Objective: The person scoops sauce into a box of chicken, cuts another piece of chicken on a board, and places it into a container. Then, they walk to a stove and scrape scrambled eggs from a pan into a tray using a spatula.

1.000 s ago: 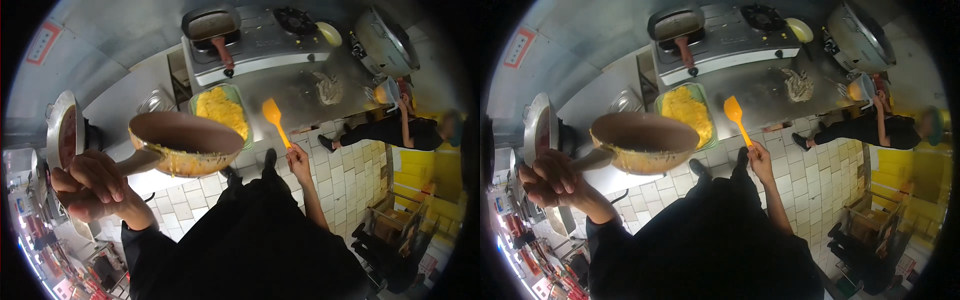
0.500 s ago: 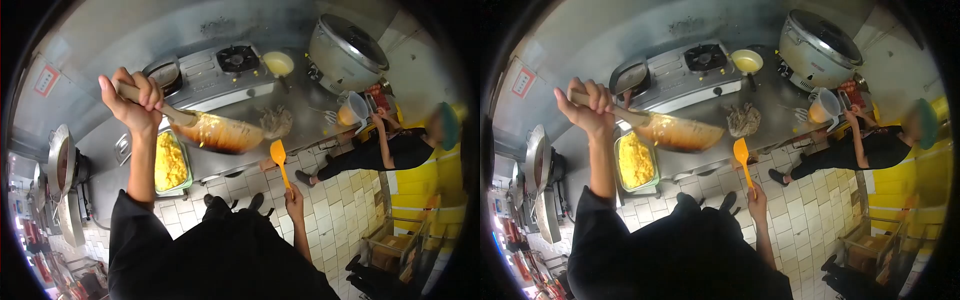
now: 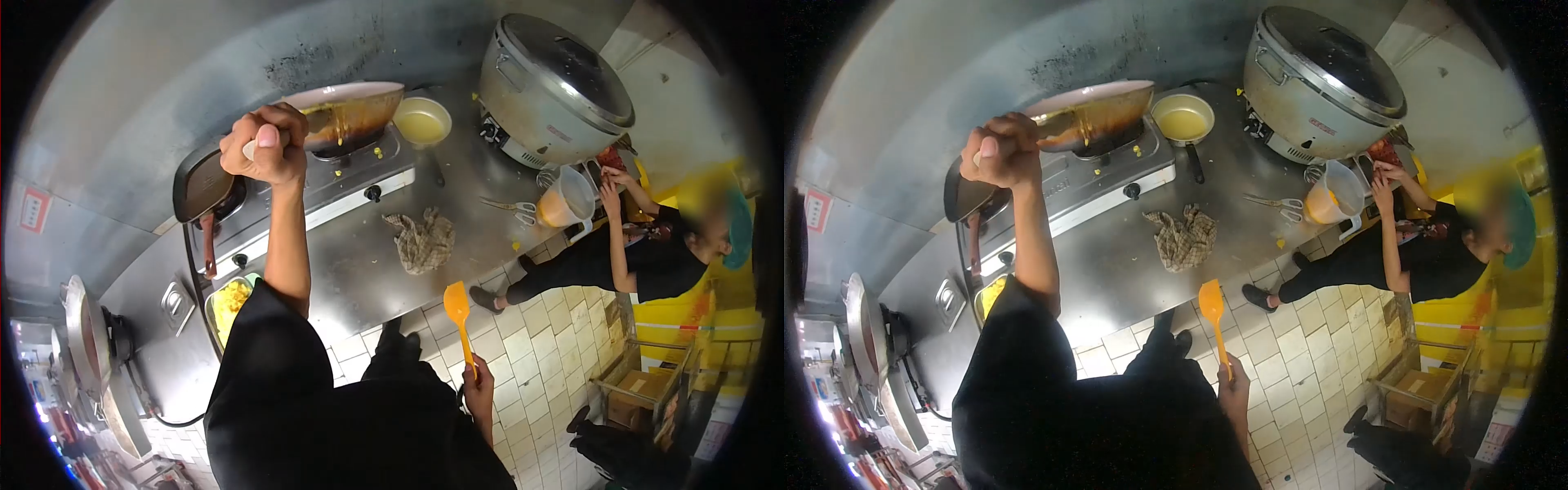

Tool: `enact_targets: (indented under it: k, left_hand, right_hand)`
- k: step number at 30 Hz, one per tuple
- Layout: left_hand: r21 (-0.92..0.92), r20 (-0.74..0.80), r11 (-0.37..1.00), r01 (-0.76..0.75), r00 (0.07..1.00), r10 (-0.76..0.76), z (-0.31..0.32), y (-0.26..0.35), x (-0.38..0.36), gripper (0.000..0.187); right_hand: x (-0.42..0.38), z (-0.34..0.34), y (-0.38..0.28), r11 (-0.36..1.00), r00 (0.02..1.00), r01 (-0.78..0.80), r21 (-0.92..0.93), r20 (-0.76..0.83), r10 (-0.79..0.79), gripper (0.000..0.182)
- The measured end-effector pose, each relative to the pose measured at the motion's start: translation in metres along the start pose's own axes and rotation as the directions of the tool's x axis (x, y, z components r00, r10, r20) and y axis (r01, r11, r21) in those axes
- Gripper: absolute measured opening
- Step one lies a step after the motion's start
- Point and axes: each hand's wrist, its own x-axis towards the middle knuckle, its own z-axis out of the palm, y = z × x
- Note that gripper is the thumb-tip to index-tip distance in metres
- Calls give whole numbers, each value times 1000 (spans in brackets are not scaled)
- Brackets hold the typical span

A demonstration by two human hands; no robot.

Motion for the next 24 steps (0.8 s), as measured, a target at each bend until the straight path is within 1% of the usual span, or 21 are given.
enact_targets:
  k: [1,2,4,5,6,8,9,10,12,13,14,16,18,19,20,21,23,24]
  left_hand:
    - [19,-12,1000,-11,1000,12,-4,-15,-3,46]
    - [20,-14,1000,2,1000,-2,-8,-28,-7,46]
    - [27,5,995,-91,996,91,-15,-55,-14,46]
    - [43,-1,997,-67,998,67,-18,-66,-19,47]
    - [46,-7,997,-64,998,64,-20,-75,-26,47]
    - [28,10,996,-83,997,82,-24,-93,-40,47]
    - [51,21,991,-123,992,122,-26,-101,-48,47]
    - [58,11,991,-121,993,120,-27,-105,-57,47]
    - [44,128,984,-170,978,163,-27,-109,-75,46]
    - [73,146,978,-195,972,183,-29,-111,-86,45]
    - [102,170,970,-219,965,200,-31,-111,-99,44]
    - [157,230,972,-175,964,136,-36,-96,-120,41]
    - [133,244,986,-103,967,68,-37,-84,-145,38]
    - [131,282,989,-72,959,33,-39,-79,-156,36]
    - [129,320,991,-41,947,-2,-41,-74,-167,34]
    - [136,319,990,-45,948,-1,-43,-70,-175,34]
    - [198,474,980,-6,876,-90,-47,-64,-186,30]
    - [238,522,971,-1,844,-127,-51,-60,-190,27]
  right_hand:
    - [3,6,0,998,999,23,56,-25,-21,34]
    - [7,9,2,999,1000,10,52,-27,-9,34]
    - [16,13,6,1000,1000,-2,-11,-12,2,33]
    - [23,15,10,996,997,76,-56,-21,-77,30]
    - [29,16,6,995,997,74,-63,-22,-75,30]
    - [39,15,-8,991,998,-49,-128,27,53,25]
    - [45,15,-5,991,999,-19,-134,34,24,20]
    - [49,15,-3,989,999,-20,-146,34,25,20]
    - [57,11,-3,981,998,-34,-191,54,45,18]
    - [60,10,-1,972,996,-57,-228,48,70,17]
    - [61,12,1,991,997,-53,-120,45,59,18]
    - [65,10,-2,978,991,-117,-170,46,126,20]
    - [69,13,-18,975,987,-135,-178,61,148,21]
    - [72,14,-24,972,984,-155,-175,63,168,23]
    - [75,14,-23,973,984,-149,-176,67,163,23]
    - [77,12,-17,978,989,-118,-173,72,132,24]
    - [84,10,-10,982,993,-60,-181,91,77,25]
    - [87,9,-7,981,993,-36,-193,104,57,25]
